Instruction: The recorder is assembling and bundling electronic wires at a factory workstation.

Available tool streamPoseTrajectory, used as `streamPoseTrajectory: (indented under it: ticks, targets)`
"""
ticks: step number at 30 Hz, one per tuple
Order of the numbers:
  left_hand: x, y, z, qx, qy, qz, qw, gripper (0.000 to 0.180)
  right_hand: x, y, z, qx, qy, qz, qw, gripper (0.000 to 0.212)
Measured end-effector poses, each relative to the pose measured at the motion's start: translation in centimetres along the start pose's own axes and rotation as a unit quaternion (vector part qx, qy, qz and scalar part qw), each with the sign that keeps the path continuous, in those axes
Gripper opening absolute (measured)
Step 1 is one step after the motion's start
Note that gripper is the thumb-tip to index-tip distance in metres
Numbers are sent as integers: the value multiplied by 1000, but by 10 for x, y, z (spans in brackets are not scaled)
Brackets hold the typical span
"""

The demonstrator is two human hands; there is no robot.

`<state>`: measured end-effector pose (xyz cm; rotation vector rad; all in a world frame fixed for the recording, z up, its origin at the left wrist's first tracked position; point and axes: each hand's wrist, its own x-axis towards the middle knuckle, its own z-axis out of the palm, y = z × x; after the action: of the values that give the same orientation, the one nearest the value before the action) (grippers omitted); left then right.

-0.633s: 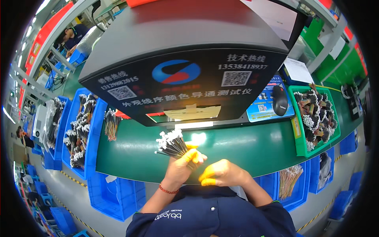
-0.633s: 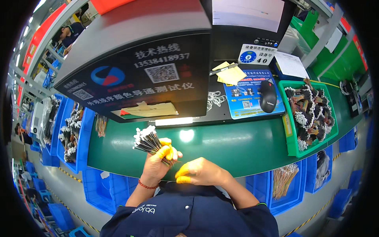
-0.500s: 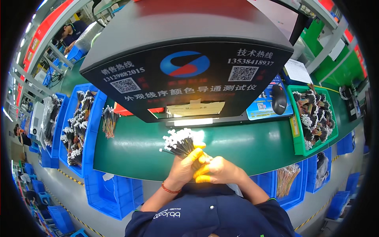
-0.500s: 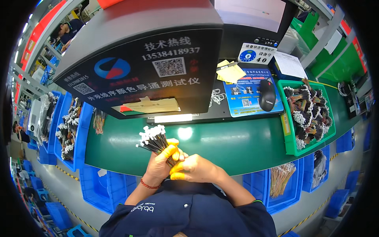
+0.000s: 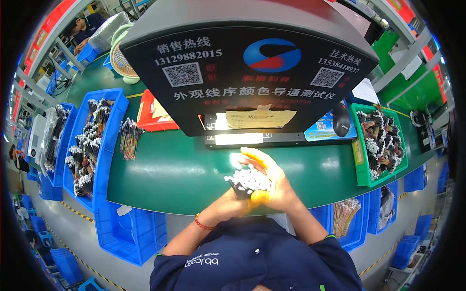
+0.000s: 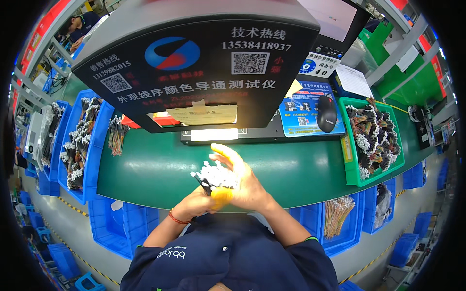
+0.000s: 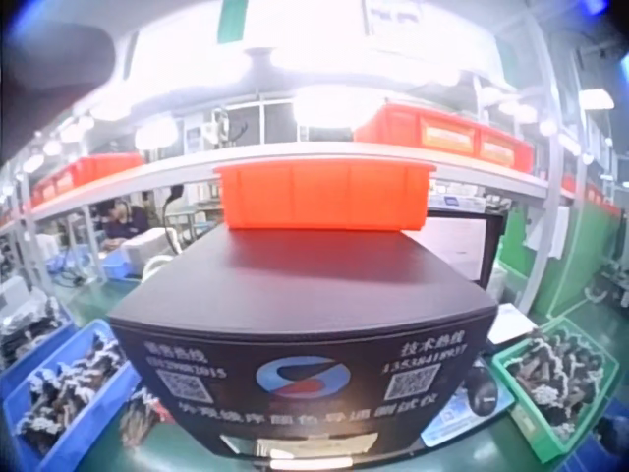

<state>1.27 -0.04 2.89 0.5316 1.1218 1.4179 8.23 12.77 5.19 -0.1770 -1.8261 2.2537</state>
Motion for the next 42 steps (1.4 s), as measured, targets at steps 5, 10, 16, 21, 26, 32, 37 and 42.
streamPoseTrajectory:
  ticks: [5, 10, 16, 21, 26, 32, 37, 42]
  targets:
    - [-16, 0, -8, 495, -25, 58, 867, 19, 12, -54, 10, -388, -242, -84, 885, 63]
    - [-17, 7, 10, 402, -66, 176, 896, 16, 41, 2, -6, 228, -55, 114, 965, 39]
    - [-14, 4, -19, 268, 168, 112, 942, 11, 9, -28, 21, -328, -114, -137, 928, 88]
    - [-29, 0, 6, 550, 13, 242, 799, 20, 38, 4, 3, -61, -183, 141, 971, 47]
    - [-28, -9, -37, -171, 150, 34, 973, 11, 11, 0, 27, -367, -1, -254, 895, 45]
    - [-55, 4, -6, 586, -17, 205, 784, 20, 29, -28, 33, -272, -359, 10, 892, 45]
    - [-51, 2, -20, 75, 132, 164, 975, 15, 15, -4, 29, -286, -120, -182, 933, 45]
    - [-37, -36, -21, 345, 114, 332, 870, 13, 14, -56, 57, -555, -348, -216, 724, 42]
